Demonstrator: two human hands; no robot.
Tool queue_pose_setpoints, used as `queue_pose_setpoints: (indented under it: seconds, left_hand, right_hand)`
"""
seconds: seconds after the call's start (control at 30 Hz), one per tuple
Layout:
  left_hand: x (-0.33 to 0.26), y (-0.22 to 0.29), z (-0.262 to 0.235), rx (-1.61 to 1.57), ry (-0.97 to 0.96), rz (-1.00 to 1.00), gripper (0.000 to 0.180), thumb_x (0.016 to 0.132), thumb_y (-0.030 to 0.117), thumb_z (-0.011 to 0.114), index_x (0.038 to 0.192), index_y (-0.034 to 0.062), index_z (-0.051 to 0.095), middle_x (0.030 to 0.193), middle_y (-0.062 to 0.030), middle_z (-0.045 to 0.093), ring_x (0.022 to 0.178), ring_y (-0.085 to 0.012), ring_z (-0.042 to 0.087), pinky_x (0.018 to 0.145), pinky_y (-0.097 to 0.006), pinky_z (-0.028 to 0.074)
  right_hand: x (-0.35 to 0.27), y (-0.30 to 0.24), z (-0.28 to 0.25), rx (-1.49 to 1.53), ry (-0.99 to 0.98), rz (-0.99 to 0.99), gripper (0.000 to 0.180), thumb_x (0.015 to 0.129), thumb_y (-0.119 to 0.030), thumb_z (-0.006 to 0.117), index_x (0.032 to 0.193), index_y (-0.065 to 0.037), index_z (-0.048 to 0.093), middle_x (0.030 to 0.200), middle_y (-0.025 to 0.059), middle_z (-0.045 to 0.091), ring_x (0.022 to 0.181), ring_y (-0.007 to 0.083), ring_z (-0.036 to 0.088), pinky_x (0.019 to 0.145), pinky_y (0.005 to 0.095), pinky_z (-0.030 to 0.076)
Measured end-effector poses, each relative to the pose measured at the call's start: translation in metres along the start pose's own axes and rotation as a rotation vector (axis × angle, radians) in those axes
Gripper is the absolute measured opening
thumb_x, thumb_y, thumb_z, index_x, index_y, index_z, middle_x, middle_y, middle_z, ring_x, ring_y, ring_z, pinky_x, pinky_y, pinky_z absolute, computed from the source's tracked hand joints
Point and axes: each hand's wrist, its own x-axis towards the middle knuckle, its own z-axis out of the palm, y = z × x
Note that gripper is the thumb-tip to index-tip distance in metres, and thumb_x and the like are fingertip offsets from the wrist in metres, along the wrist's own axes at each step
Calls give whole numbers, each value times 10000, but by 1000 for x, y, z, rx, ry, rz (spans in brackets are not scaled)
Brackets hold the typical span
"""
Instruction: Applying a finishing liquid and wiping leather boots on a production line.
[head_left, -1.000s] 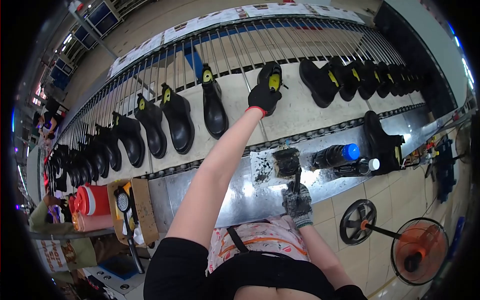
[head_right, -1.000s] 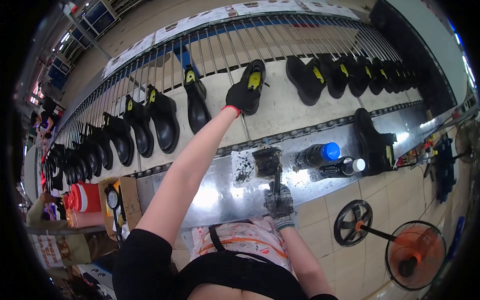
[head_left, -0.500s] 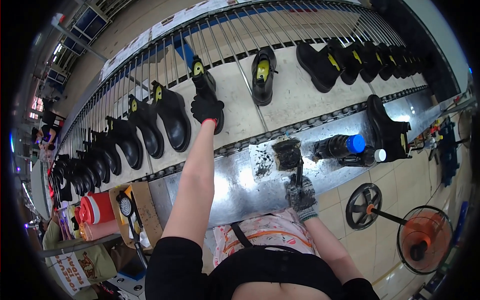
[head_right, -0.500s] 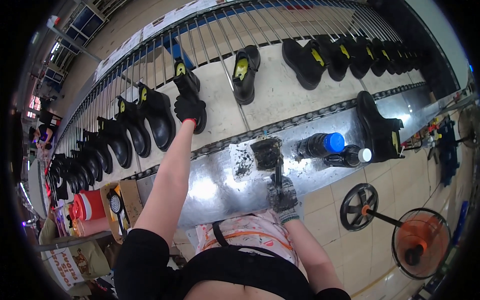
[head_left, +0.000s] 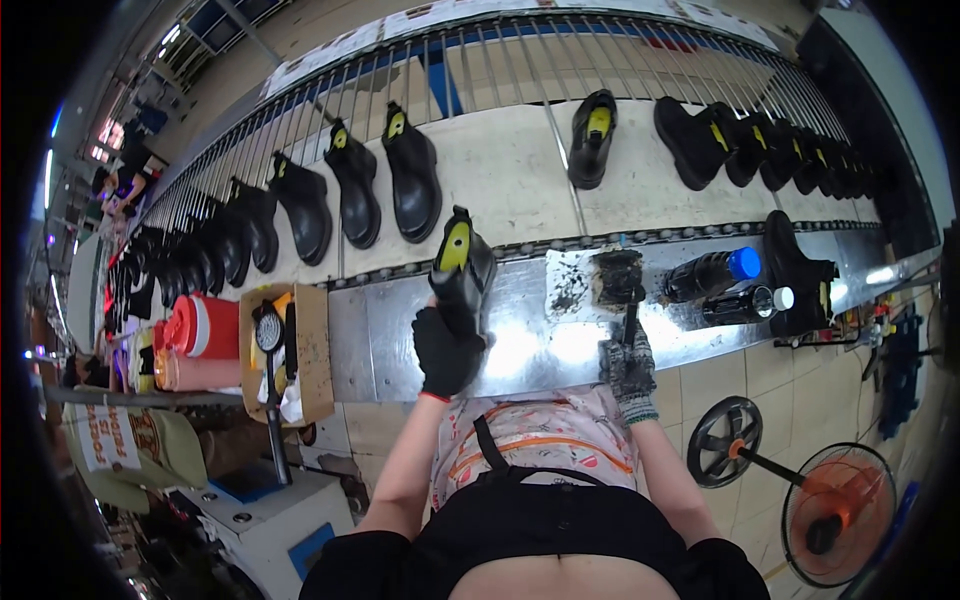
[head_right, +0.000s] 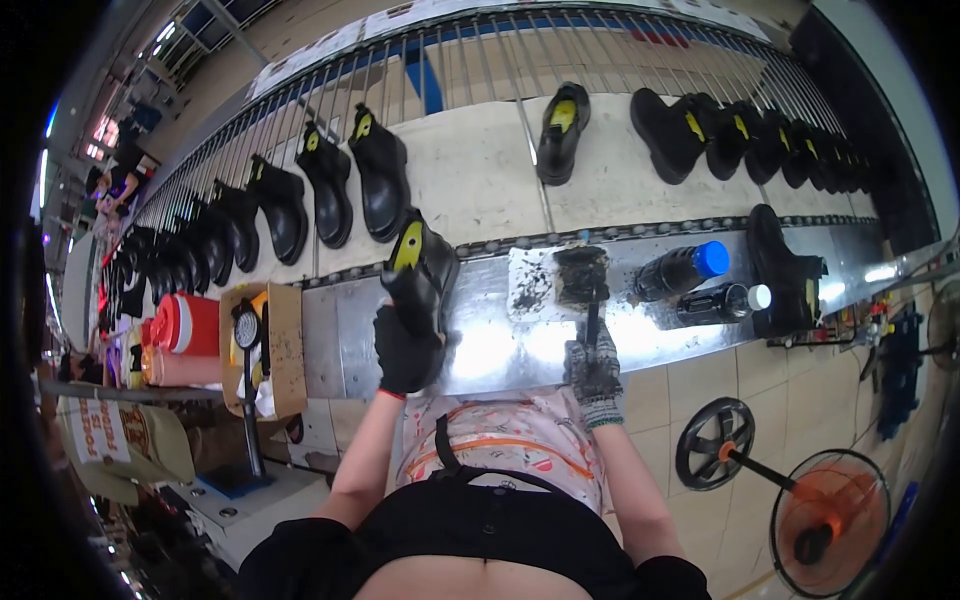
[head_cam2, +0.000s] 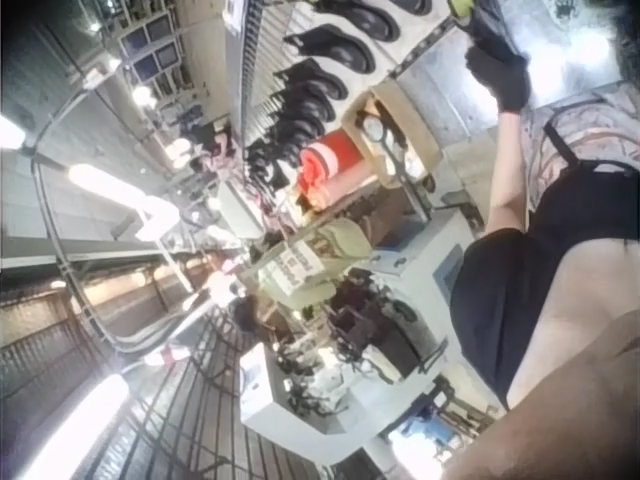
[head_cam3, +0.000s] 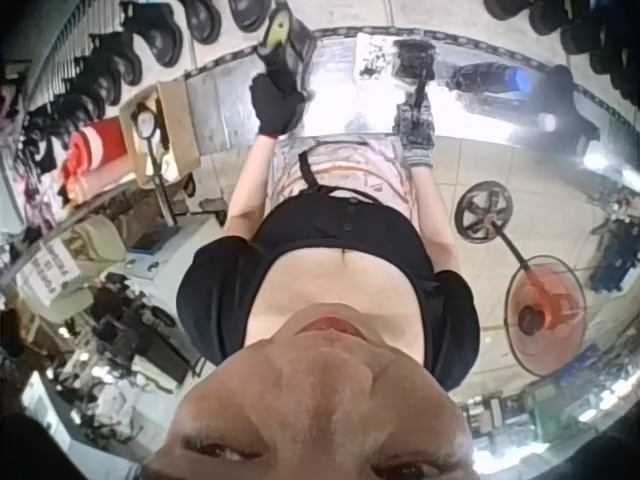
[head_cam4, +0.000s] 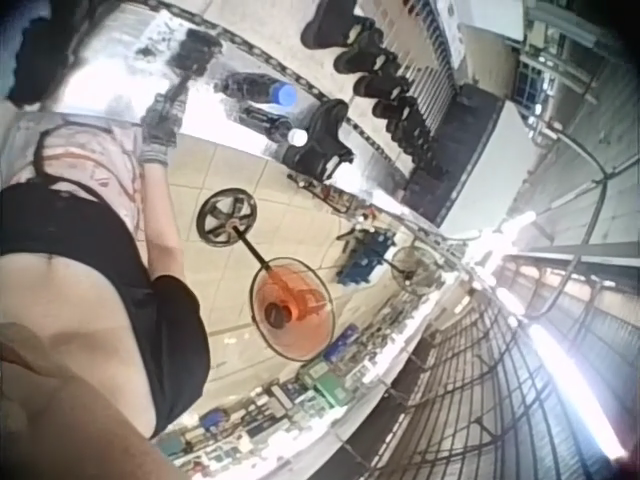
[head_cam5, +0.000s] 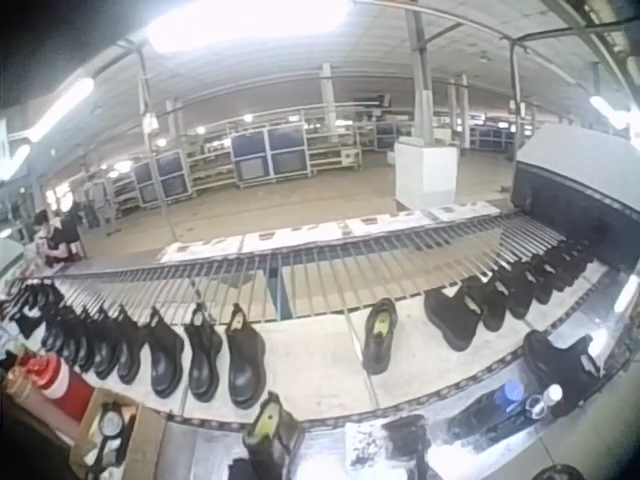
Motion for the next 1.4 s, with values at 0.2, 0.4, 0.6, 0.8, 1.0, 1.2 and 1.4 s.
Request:
queue_pose_setpoints:
  seconds: [0.2, 0.4, 0.6, 0.8, 1.0, 1.2, 1.4]
  left_hand:
    - [-8, -42, 5, -835, -171, -283, 443, 782, 149, 646, 1177, -1, 510, 1088, -123, 580, 1010, -232, 549, 877, -352, 420]
    - [119, -29, 27, -1340, -485, -138, 501, 939, 479, 398, 932, 14, 584, 896, -50, 623, 817, -152, 573, 734, -279, 457]
    - [131, -20, 15, -1285, -729, 42, 814, 870, 710, 192, 579, 33, 538, 614, -109, 562, 731, -199, 553, 669, -293, 432]
    - [81, 5, -63, -1753, -540, 392, 743, 969, 518, 128, 466, 64, 433, 500, -67, 426, 702, -207, 439, 993, -306, 281]
    - [60, 15, -78, -1652, -410, 410, 734, 975, 507, 117, 422, 125, 413, 457, -20, 448, 698, -177, 447, 1014, -342, 263]
    - [64, 14, -76, -1609, -537, 530, 758, 965, 526, 162, 440, 68, 460, 489, -67, 467, 690, -211, 473, 1018, -349, 252]
    - [69, 12, -71, -1596, -590, 541, 780, 950, 564, 165, 445, 51, 466, 496, -77, 479, 690, -220, 473, 969, -330, 300]
  right_hand:
    - [-30, 7, 10, -143, 297, -260, 589, 904, 21, 360, 1435, -179, 203, 1259, 115, 494, 547, 77, 486, 442, 178, 405]
    - [-54, -49, 85, -497, 206, -176, 532, 921, -124, 439, 1414, -113, 240, 913, 65, 576, 530, 90, 523, 398, 219, 437]
    - [-73, -43, 89, -247, 305, -153, 472, 920, -129, 476, 1365, -148, 322, 861, 84, 615, 461, 94, 518, 387, 208, 438]
    - [-60, -57, 99, -382, 214, -201, 516, 922, -156, 496, 1387, -137, 273, 884, 107, 617, 522, 119, 587, 389, 229, 470]
    - [-65, -60, 91, -345, 227, -323, 392, 882, -152, 572, 1228, -88, 401, 875, 119, 616, 504, 128, 564, 352, 236, 465]
    - [-69, -87, 104, -42, -76, 8, 456, 863, -165, 611, 1277, -110, 428, 1042, 157, 575, 643, 120, 606, 468, 220, 531]
    - [-62, -142, 176, -1041, -530, -278, 633, 741, -15, 642, 1332, -74, 422, 1206, 155, 534, 1040, 235, 568, 784, 300, 512]
